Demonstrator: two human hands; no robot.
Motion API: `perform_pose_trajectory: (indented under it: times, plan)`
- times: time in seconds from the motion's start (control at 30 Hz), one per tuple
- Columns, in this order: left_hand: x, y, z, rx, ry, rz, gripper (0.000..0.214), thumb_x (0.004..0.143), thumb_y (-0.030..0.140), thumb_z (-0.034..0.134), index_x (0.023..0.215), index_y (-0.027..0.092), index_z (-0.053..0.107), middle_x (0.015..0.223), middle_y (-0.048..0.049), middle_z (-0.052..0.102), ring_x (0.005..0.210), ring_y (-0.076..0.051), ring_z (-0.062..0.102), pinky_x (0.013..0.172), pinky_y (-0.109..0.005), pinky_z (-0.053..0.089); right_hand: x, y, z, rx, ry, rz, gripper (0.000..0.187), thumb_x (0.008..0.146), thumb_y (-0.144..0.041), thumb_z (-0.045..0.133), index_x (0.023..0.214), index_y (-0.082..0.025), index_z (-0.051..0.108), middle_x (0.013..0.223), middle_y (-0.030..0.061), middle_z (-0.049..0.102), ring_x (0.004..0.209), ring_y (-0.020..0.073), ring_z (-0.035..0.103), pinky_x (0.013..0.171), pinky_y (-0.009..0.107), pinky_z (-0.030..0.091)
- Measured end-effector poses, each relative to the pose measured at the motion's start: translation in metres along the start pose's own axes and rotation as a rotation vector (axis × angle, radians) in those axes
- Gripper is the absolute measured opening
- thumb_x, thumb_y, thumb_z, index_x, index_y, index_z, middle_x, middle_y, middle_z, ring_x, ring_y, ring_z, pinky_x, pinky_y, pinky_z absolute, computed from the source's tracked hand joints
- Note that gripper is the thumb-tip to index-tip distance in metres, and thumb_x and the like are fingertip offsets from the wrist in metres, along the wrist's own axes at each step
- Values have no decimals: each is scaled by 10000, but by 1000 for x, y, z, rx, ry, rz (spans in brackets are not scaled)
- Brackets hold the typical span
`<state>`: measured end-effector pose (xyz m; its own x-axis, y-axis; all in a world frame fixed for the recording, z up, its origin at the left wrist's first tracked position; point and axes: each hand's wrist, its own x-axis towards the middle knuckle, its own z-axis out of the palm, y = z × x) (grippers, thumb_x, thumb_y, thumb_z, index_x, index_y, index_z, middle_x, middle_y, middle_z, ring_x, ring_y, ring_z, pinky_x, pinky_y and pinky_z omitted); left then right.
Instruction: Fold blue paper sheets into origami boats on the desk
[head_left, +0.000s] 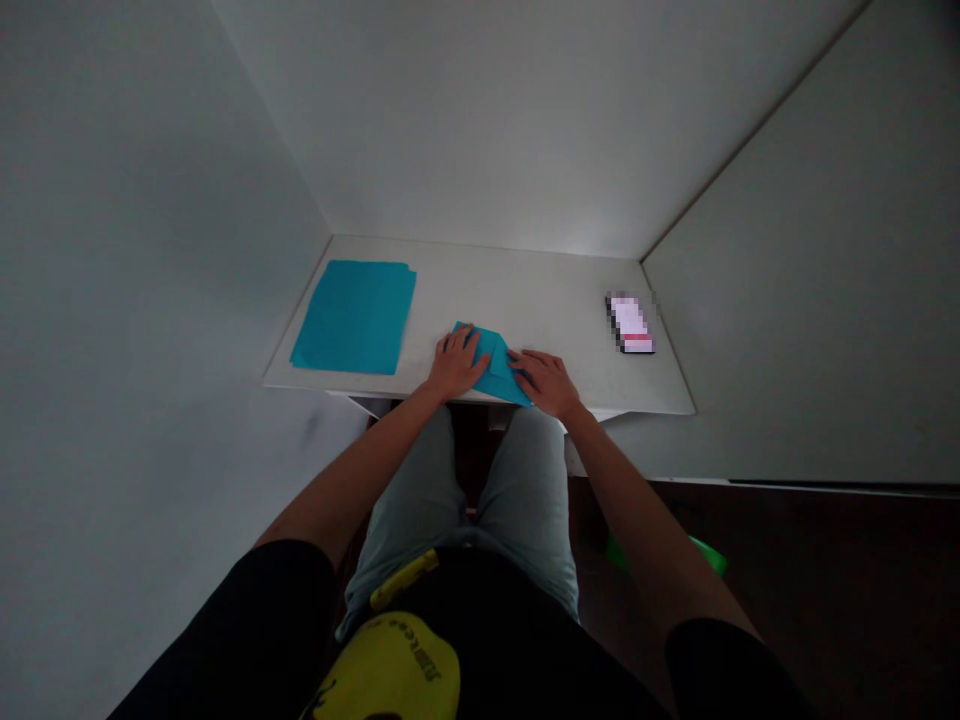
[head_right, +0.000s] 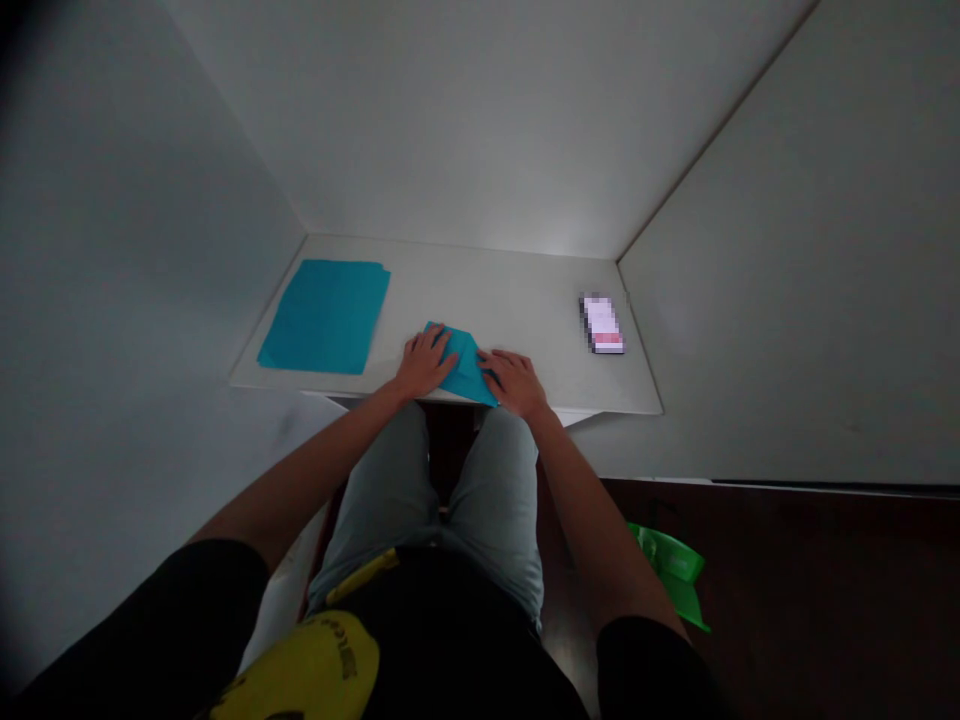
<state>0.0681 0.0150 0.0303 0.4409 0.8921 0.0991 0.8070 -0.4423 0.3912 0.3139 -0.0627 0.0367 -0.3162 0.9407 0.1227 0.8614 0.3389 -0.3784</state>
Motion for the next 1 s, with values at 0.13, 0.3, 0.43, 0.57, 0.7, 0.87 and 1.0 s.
perform_pose_trajectory:
  times: [0.13,0.3,0.43,0.57,0.7,0.87,1.0]
  plan:
    - [22,-16,-17,33,-34,-120,748,981,553,605,1597,150,477,1689,-217,445,1558,-413,400,1270,-598,343,0,0,-2,-48,-46,-66,452,1093,-306,441,1472,-353,684,1675,-33,535,1529,296,483,1223,530,359]
    - [42,-26,-40,77,-51,-164,702,858,626,777,1364,164,622,1512,-230,561,1419,-432,502,1187,-598,429,0,1,-2,-76,-69,-72,461,1092,-301,445,1479,-376,684,1699,-42,504,1534,300,471,1224,530,348]
    - [54,-25,-48,70,-133,-184,595,758,566,893,1153,175,679,1419,-208,605,1373,-428,545,1162,-588,461,0,0,-1,-76,-55,-68,408,1108,-380,476,1447,-368,704,1696,-31,509,1534,308,466,1227,539,346]
    - [60,-26,-51,-101,-164,-229,586,771,426,898,1239,180,643,1276,-162,712,1174,-332,676,1062,-495,553,-1,-1,-1,-70,-26,-73,389,1116,-442,490,1428,-369,711,1690,-29,519,1526,311,475,1221,537,357]
    - [45,-19,-47,-337,-105,-66,503,901,447,766,1310,182,644,1317,-120,743,1184,-263,701,1066,-405,566,-1,0,-1,-61,-23,-74,391,1119,-437,483,1424,-356,714,1688,-17,521,1527,317,476,1215,540,362]
    - [-2,-1,-26,-210,-193,186,647,1025,536,582,1552,162,553,1616,-153,584,1516,-318,535,1289,-460,405,0,-1,0,-52,-31,-57,396,1115,-418,484,1437,-356,706,1690,-17,517,1528,316,477,1219,542,362]
    - [-29,7,-9,0,-181,307,778,1066,573,496,1682,111,389,1783,-175,319,1694,-335,208,1392,-530,160,0,-1,1,-46,-19,-58,394,1116,-409,478,1423,-347,716,1689,-13,519,1521,320,485,1216,548,365]
